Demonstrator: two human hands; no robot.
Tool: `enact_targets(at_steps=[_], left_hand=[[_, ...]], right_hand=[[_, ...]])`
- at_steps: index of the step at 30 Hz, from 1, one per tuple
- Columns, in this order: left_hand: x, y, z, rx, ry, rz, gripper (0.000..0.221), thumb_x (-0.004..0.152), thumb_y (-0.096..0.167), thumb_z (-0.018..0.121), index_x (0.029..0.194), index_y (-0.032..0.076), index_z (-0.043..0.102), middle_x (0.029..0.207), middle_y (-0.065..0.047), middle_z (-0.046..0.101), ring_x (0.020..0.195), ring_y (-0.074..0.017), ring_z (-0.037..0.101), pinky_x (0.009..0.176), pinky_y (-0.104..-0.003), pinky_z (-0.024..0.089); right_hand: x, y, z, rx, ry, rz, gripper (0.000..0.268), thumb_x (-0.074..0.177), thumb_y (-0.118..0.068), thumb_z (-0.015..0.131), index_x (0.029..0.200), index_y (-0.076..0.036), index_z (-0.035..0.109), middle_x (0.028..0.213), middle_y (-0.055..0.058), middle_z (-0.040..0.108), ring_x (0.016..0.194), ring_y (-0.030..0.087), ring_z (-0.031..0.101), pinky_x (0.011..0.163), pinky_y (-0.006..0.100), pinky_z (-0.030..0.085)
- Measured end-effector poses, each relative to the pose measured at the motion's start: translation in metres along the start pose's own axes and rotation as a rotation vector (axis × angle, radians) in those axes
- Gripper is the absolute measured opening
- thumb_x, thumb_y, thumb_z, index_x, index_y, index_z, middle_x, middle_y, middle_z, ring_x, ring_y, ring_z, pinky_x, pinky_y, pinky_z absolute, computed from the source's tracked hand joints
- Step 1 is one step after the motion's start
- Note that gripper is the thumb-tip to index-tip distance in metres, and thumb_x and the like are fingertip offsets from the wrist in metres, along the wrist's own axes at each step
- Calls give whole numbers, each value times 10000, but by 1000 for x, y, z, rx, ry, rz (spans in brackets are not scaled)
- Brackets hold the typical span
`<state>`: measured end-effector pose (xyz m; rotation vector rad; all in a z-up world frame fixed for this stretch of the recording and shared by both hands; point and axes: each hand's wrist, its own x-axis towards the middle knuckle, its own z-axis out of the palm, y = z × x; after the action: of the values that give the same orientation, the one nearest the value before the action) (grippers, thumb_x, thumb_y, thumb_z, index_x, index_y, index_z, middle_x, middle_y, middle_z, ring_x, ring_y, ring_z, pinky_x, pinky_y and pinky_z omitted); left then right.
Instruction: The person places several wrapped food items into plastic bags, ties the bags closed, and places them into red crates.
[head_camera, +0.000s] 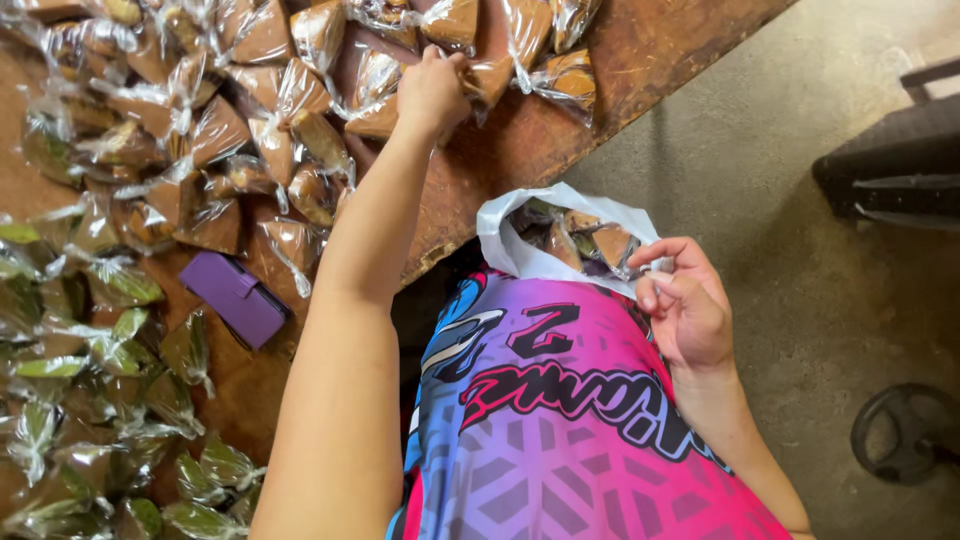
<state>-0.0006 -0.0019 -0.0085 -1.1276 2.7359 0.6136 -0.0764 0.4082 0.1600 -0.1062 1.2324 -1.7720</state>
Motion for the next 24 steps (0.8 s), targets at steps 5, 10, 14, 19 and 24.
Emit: enact_targets(at_steps=[5,10,14,19,24], left_hand=[[-17,2,-6,-144,152,-30,332,772,127,743,1092,216,738,1143,-116,621,983,-386,663,843,-491,539],[-38,2,-3,-145,255,-23,336,759,128,783,1086,167,717,1120,-129,625,983,-387,676,854,-490,546],[-46,10,-5,-133,273,-39,424,699,148,833,1095,145,681,1120,-142,607,984,-403,669,817,-497,552],[-38,13,-16,-104,106,-105,499,685,126,823,1155,166,662,1186,-132,583,974,-403,670,808,-498,558],[-23,-13,-2,-162,90,-103,404,767,241,850,1136,182,697,1156,-111,611,967,-348,682,838,-486,553]], right_hand=[[10,-12,-4,11,-78,17,312,905,-64,532,1196,50,517,1142,197,615,754,122,515,701,219,440],[16,-19,-8,26,-99,55,313,914,-51,532,1206,59,505,1142,188,601,764,122,518,703,216,439],[17,-20,-11,18,-93,59,298,902,-38,517,1188,49,506,1153,189,602,753,119,515,697,214,442],[19,-17,-13,23,-112,59,289,901,-26,514,1179,50,513,1153,187,602,750,114,505,679,202,426],[15,-17,-17,45,-74,31,298,897,-43,534,1180,49,514,1134,185,610,740,112,502,667,201,422]])
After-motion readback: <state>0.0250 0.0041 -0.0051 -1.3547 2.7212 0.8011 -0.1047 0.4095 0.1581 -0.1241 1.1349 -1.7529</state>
